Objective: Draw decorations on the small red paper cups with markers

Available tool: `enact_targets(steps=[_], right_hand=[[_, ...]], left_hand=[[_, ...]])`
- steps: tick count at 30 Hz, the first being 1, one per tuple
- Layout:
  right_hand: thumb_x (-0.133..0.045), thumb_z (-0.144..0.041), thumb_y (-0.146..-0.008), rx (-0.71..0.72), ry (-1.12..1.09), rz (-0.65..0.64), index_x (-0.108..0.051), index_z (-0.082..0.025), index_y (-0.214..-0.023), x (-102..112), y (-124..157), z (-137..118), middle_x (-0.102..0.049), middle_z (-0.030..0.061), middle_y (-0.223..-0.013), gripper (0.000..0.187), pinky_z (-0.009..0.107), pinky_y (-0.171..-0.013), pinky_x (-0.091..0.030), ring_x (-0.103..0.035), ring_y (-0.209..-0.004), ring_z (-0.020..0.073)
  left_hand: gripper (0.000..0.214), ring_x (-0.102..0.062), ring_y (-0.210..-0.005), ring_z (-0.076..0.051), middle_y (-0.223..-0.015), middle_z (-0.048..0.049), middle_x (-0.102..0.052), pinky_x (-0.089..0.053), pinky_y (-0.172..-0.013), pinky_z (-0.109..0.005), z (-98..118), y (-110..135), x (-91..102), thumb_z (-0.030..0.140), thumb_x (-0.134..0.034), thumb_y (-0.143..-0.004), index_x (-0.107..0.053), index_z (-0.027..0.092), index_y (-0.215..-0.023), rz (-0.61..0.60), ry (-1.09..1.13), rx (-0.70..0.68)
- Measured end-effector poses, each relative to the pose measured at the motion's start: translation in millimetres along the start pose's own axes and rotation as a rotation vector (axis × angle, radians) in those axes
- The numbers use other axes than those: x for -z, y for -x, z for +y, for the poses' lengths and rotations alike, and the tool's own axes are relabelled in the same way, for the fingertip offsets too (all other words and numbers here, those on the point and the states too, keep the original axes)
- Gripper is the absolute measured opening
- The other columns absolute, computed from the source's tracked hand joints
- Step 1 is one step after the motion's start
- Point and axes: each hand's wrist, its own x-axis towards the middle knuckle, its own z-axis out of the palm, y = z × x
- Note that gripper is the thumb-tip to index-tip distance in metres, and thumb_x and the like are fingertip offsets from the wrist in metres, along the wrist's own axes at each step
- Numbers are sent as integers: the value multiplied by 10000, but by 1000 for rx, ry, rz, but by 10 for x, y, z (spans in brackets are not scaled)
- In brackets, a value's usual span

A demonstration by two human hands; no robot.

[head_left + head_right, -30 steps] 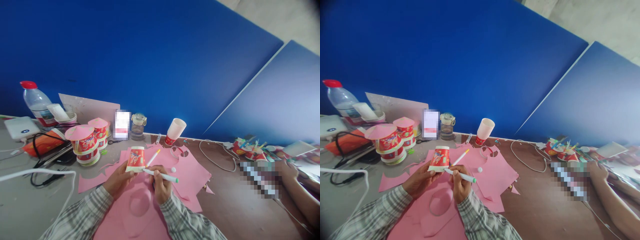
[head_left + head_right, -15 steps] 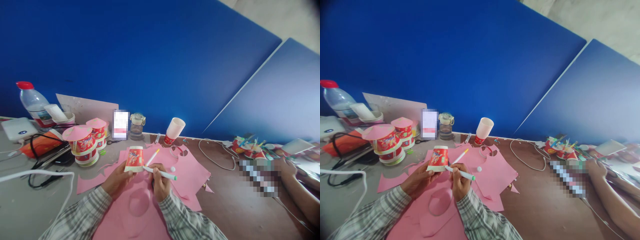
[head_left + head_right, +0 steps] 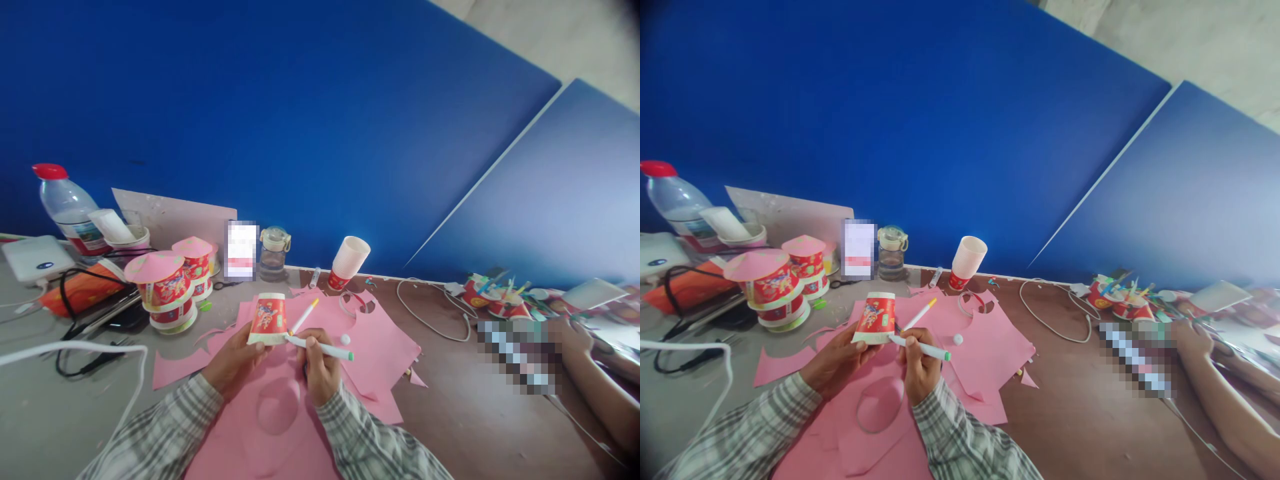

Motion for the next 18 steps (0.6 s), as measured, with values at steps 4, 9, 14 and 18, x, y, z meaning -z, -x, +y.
enact_targets(steps=[4,9,14,18], right_hand=[[-542,-444,-743,-16,-22,-20,-643,-161,-698,-2,22,-15,-461,-75,-348,303,170,-298,-287,-332,-263,77],[-556,-435,-733,-12,-48,-13,-653,-154,-695,8,31,16,-493,-60,-367,300,185,-333,-329,-368,-292,87],[-522,-443,-752,-24,-59,14,-637,-171,-728,7,16,41,-490,-65,-365,296,158,-262,-278,-351,-248,84],[-522,-442,-758,-29,-41,-11,-634,-172,-742,6,14,39,-498,-64,-381,293,152,-253,-280,-364,-243,80]], left_hand=[[430,-524,-918,-370,-877,-171,-693,-321,-837,-508,6,5,-10,156,-684,-489,-629,147,-916,-19,5,-15],[456,-533,-900,-371,-861,-172,-697,-319,-832,-514,6,4,-12,164,-700,-469,-627,141,-918,-16,12,-7],[456,-510,-932,-372,-883,-164,-687,-324,-826,-503,12,9,-21,175,-706,-459,-634,151,-909,-1,3,-1],[460,-510,-927,-370,-876,-165,-687,-324,-824,-497,17,13,-27,176,-715,-446,-639,148,-898,15,9,1]])
